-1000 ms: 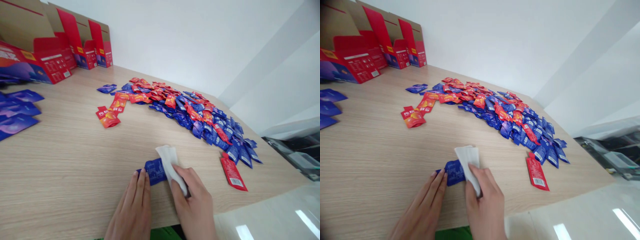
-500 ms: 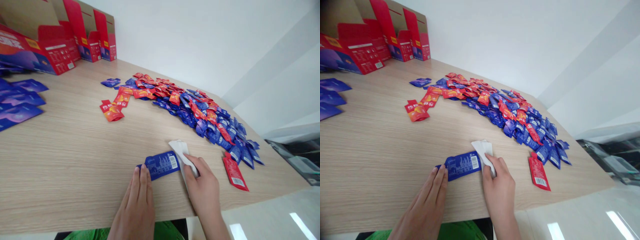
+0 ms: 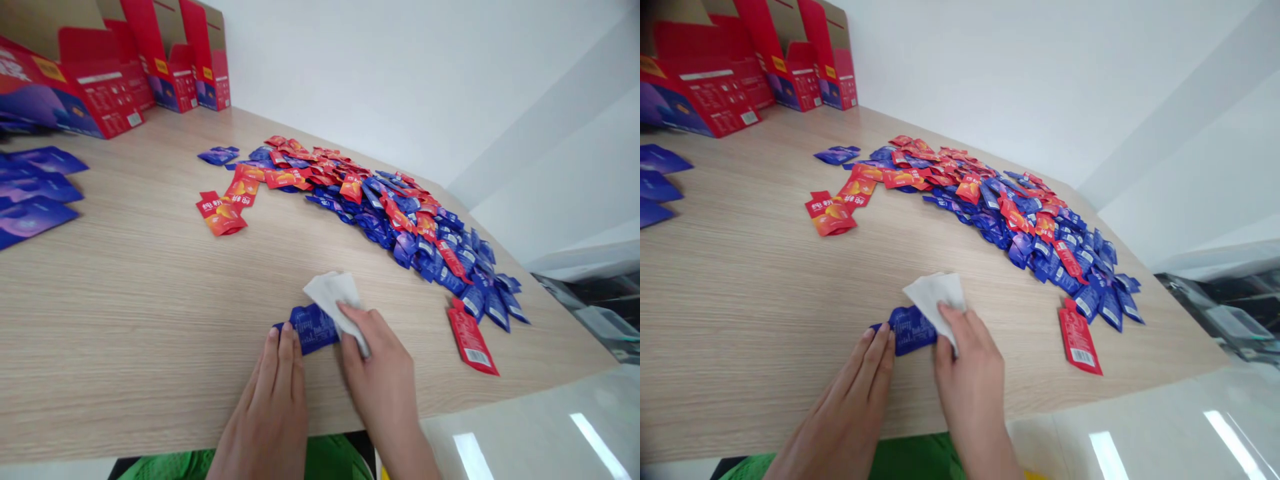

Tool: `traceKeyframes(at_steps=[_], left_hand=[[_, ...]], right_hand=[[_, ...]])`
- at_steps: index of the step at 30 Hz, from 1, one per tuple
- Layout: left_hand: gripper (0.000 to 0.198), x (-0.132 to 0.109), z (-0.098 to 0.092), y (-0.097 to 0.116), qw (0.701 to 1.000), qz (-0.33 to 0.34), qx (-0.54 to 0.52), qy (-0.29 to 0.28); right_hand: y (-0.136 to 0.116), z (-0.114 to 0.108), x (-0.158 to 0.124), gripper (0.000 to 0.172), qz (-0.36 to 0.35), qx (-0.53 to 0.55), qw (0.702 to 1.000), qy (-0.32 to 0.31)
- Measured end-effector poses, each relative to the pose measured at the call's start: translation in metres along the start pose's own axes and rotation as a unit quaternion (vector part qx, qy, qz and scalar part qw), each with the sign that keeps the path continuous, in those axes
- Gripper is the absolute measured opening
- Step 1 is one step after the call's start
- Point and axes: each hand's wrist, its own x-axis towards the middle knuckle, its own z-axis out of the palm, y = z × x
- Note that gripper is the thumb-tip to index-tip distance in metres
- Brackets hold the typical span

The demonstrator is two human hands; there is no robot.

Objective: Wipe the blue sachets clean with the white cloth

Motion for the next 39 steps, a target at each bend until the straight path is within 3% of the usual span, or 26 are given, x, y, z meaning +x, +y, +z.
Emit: traceKeyframes(at_steps=[4,7,11,14,21,24,26,30,32,35,39], left_hand=[[0.063,0.003,-0.009,0.002,1.000,-0.020,-0.017,-0.005],[0.062,0.006,-0.010,0.003,0.999,-0.020,-0.028,-0.005],[0.061,0.008,-0.005,0.001,0.999,-0.021,-0.032,0.008],[0.061,0.007,-0.006,-0.001,1.000,-0.013,-0.028,0.000],[0.062,0.006,-0.014,0.001,0.999,-0.018,-0.030,-0.018],[0.062,0.008,-0.012,0.003,0.999,-0.024,-0.030,-0.011],[0.061,0.009,-0.010,0.003,0.999,-0.021,-0.029,-0.013],[0.060,0.008,-0.010,-0.001,0.999,-0.009,-0.028,-0.013],[0.060,0.007,-0.010,-0.002,0.999,-0.013,-0.027,-0.010],[0.062,0.003,-0.010,-0.003,0.999,-0.003,-0.029,-0.024],[0.065,0.002,-0.009,0.000,0.999,-0.013,-0.026,-0.018]], right_hand=[[0.020,-0.024,0.009,0.029,0.084,0.005,0.996,0.040],[0.001,-0.025,0.003,0.026,0.065,0.067,0.994,0.064],[-0.035,-0.003,-0.006,0.039,-0.069,0.102,0.991,-0.061],[-0.036,0.006,-0.003,0.043,-0.061,0.052,0.993,-0.088],[0.022,-0.022,0.007,0.036,0.067,-0.012,0.998,-0.005],[0.020,-0.028,0.004,0.030,0.108,0.031,0.992,0.054],[0.005,-0.025,-0.001,0.029,0.094,0.067,0.991,0.072],[-0.030,-0.007,-0.008,0.039,-0.054,0.098,0.992,-0.058],[-0.033,-0.001,-0.007,0.045,-0.077,0.070,0.990,-0.096],[-0.013,-0.005,0.001,0.042,-0.015,0.025,0.998,-0.062],[0.030,-0.027,0.010,0.035,0.107,-0.029,0.994,0.005]])
